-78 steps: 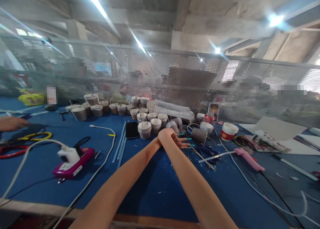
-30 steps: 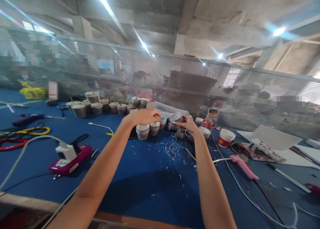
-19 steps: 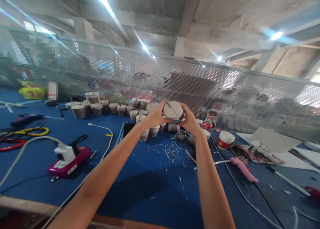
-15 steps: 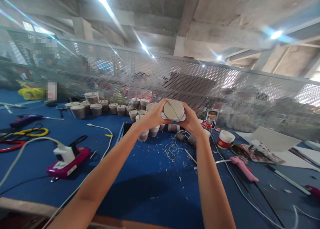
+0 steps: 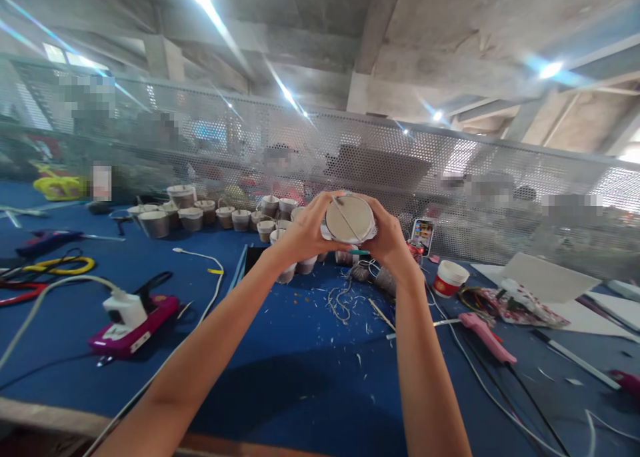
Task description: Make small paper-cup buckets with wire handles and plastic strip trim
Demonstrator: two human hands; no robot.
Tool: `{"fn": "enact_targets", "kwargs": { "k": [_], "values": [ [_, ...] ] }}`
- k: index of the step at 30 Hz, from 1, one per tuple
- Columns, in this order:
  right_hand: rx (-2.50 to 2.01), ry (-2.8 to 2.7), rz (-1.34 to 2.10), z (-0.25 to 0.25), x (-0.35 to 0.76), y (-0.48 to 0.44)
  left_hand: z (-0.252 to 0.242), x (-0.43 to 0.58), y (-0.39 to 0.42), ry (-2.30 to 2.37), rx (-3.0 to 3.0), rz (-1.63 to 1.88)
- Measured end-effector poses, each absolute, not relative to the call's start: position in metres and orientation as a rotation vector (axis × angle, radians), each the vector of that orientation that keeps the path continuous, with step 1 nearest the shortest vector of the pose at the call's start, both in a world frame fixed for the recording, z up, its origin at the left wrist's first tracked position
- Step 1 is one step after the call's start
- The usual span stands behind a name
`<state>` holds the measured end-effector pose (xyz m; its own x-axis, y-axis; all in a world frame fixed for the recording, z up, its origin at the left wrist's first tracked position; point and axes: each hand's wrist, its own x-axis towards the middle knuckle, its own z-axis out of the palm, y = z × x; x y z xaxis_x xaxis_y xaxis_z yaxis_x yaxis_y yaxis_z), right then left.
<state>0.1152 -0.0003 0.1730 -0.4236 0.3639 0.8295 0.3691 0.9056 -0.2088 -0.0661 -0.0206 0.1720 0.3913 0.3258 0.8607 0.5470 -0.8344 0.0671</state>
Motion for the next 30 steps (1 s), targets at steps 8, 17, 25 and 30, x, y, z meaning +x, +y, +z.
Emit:
{"fn": "enact_targets", "kwargs": {
  "k": [8,17,25,30],
  "values": [
    [-0.552,-2.032,-0.058,0.172,0.115,0.001,0.175,-0.064,-0.024,-0.708,-2.439,-1.362],
    [-0.593,-2.098,-0.092,0.175,0.117,-0.001,0.173,-0.069,-0.018,-0.726,-2.455,-1.419],
    [-0.687,-2.241,0.013,0.177,0.131,-0.008,0.175,-0.066,-0.019,-0.767,-2.689,-1.410],
    [-0.714,-2.257,0.046,0.179,0.139,-0.012,0.171,-0.066,-0.016,-0.779,-2.835,-1.425]
  ]
}}
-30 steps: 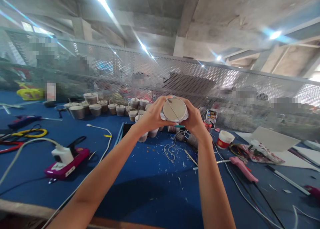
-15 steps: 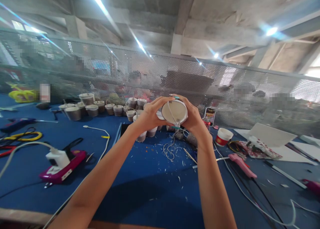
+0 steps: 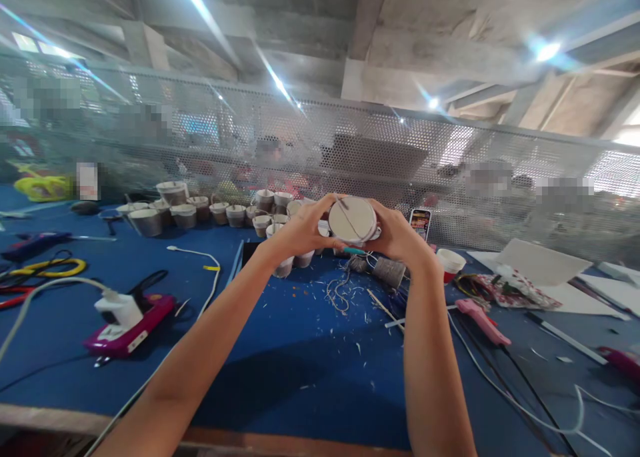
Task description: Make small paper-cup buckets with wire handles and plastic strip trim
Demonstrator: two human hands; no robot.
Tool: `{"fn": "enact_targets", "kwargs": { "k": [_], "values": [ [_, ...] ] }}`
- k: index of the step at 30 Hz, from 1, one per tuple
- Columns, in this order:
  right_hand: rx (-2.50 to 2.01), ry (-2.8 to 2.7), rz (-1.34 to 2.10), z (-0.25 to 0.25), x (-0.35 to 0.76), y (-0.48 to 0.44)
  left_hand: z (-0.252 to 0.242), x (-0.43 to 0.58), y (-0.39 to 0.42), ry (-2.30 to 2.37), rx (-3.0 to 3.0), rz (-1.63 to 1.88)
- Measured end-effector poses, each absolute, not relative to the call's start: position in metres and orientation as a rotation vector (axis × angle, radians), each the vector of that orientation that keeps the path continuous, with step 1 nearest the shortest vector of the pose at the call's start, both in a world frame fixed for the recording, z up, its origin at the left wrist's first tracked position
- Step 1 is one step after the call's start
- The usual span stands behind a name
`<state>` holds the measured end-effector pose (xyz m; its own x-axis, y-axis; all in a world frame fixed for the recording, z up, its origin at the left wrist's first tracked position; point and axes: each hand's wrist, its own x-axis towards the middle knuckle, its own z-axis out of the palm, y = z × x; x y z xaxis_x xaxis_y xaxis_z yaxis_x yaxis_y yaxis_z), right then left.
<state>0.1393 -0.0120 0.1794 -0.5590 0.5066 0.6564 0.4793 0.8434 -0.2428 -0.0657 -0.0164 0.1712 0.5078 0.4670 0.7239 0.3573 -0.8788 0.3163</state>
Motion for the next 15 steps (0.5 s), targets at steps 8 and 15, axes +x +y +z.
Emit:
{"fn": "enact_targets", "kwargs": {
  "k": [8,15],
  "values": [
    [-0.665,-2.217,-0.052,0.182,0.139,-0.015,0.169,-0.086,-0.009,0.453,2.272,0.947],
    [-0.726,-2.227,-0.063,0.179,0.135,-0.018,0.160,-0.093,0.006,0.357,2.069,1.006]
  ]
}}
